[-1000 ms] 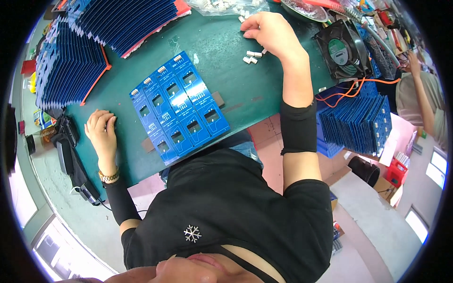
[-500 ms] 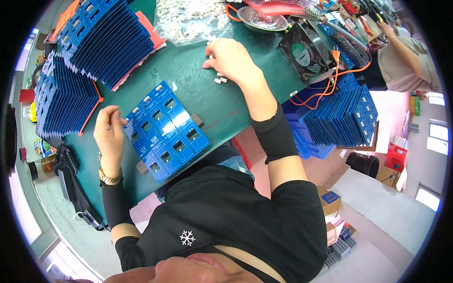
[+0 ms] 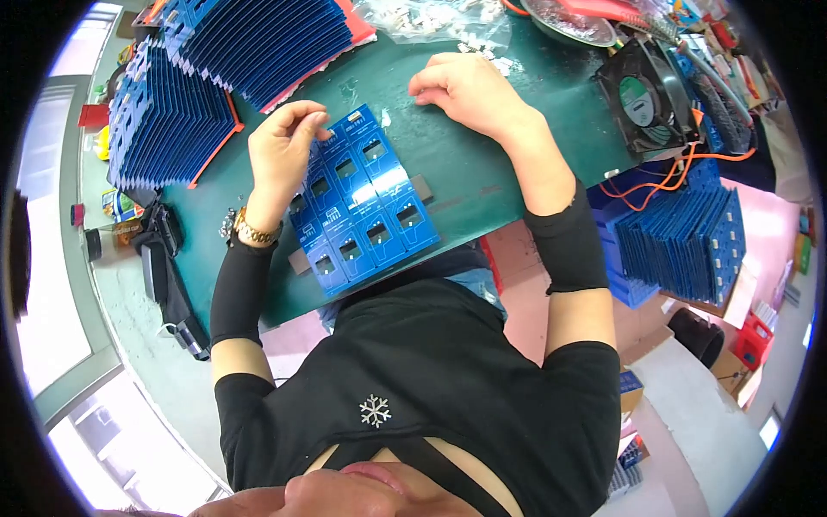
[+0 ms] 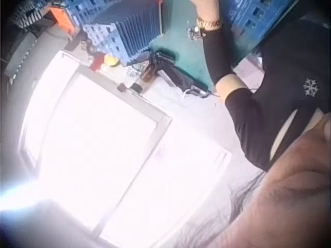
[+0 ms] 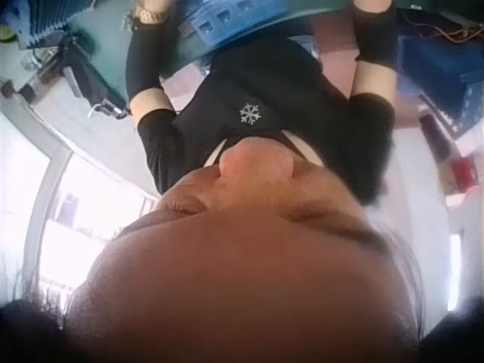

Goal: The person assembles small white plastic parts into blue component housings by hand on a workbench.

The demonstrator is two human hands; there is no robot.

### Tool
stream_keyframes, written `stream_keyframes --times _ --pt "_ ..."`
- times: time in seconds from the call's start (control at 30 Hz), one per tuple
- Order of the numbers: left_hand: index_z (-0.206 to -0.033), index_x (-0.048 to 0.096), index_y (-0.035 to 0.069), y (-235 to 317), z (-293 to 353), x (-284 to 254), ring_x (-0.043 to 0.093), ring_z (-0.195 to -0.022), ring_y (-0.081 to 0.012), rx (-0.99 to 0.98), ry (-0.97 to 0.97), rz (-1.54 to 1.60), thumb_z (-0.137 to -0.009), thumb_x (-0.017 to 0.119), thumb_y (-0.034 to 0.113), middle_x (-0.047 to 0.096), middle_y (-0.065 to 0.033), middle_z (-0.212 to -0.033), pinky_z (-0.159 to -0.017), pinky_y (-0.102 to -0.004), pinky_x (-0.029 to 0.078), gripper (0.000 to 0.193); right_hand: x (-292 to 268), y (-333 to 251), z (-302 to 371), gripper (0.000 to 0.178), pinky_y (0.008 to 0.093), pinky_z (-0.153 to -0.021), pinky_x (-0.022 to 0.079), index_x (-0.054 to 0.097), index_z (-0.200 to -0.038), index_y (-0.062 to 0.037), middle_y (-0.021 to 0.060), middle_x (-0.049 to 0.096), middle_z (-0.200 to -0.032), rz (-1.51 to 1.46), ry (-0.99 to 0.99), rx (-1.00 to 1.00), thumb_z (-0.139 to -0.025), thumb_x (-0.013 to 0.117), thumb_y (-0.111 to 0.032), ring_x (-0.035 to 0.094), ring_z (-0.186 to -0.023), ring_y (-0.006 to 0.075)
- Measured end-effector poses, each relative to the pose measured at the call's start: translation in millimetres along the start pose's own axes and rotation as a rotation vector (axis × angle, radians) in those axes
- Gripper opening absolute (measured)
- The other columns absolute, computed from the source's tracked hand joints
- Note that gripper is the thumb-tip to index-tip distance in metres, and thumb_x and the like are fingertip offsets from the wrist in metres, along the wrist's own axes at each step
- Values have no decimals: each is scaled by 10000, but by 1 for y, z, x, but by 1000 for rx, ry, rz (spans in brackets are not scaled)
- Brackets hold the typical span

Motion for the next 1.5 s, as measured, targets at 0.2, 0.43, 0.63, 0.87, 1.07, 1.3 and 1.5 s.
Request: stream_keyframes --times 0.2,0.43,0.63,0.87,1.07,1.3,1.5 --pt "-925 656 10 -1 -3 4 664 -702 -98 44 2 -150 -897 644 56 672 -49 -782 -625 -231 517 55 0 -4 0 122 368 -703 509 681 -877 -55 91 660 -828 5 -89 72 -775 711 -115 646 -780 285" --pt "-916 660 52 -4 -3 7 661 -858 -189 50 -59 -380 -899 629 105 694 -58 -943 -852 -386 480 64 -5 -5 2 122 378 -698 503 651 -839 -44 110 652 -811 17 -174 75 -752 706 -110 637 -769 290" --pt "-877 694 97 -12 -1 11 526 -1172 -272 177 -94 -541 -861 666 187 650 -29 -1164 -1041 -617 276 96 -9 -6 3 113 376 -702 503 648 -836 -44 114 651 -810 17 -167 73 -754 698 -105 635 -769 289" --pt "-860 698 106 -12 -1 14 487 -1200 -292 167 -134 -580 -845 686 208 614 -36 -1217 -1035 -649 257 103 -8 -8 4 110 378 -703 504 643 -834 -30 126 648 -802 27 -164 39 -756 694 -87 639 -768 291" --pt "-856 690 102 -13 -3 13 484 -1194 -290 162 -143 -595 -850 683 211 609 -37 -1213 -1041 -642 248 109 -7 -10 4 104 377 -713 507 644 -835 -35 118 650 -806 43 -203 58 -766 694 -95 643 -784 286" --pt "-850 690 104 -9 -7 11 481 -1193 -286 139 -194 -630 -853 680 214 600 -37 -1228 -1044 -632 246 110 -6 -10 6 103 382 -721 511 643 -841 -46 113 651 -820 77 -212 55 -773 695 -104 645 -805 289" --pt "-853 685 108 -7 -4 13 473 -1209 -290 157 -190 -675 -849 685 222 600 -32 -1233 -1039 -664 228 114 -7 -11 5 100 382 -723 511 643 -839 -44 115 649 -821 76 -221 48 -773 691 -102 644 -809 292"
Point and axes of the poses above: each hand's wrist, its own z-axis away from the middle knuckle, its own x-axis out of the palm, y = z × x, the point moved 2 cm from there along -z, towards the middle knuckle
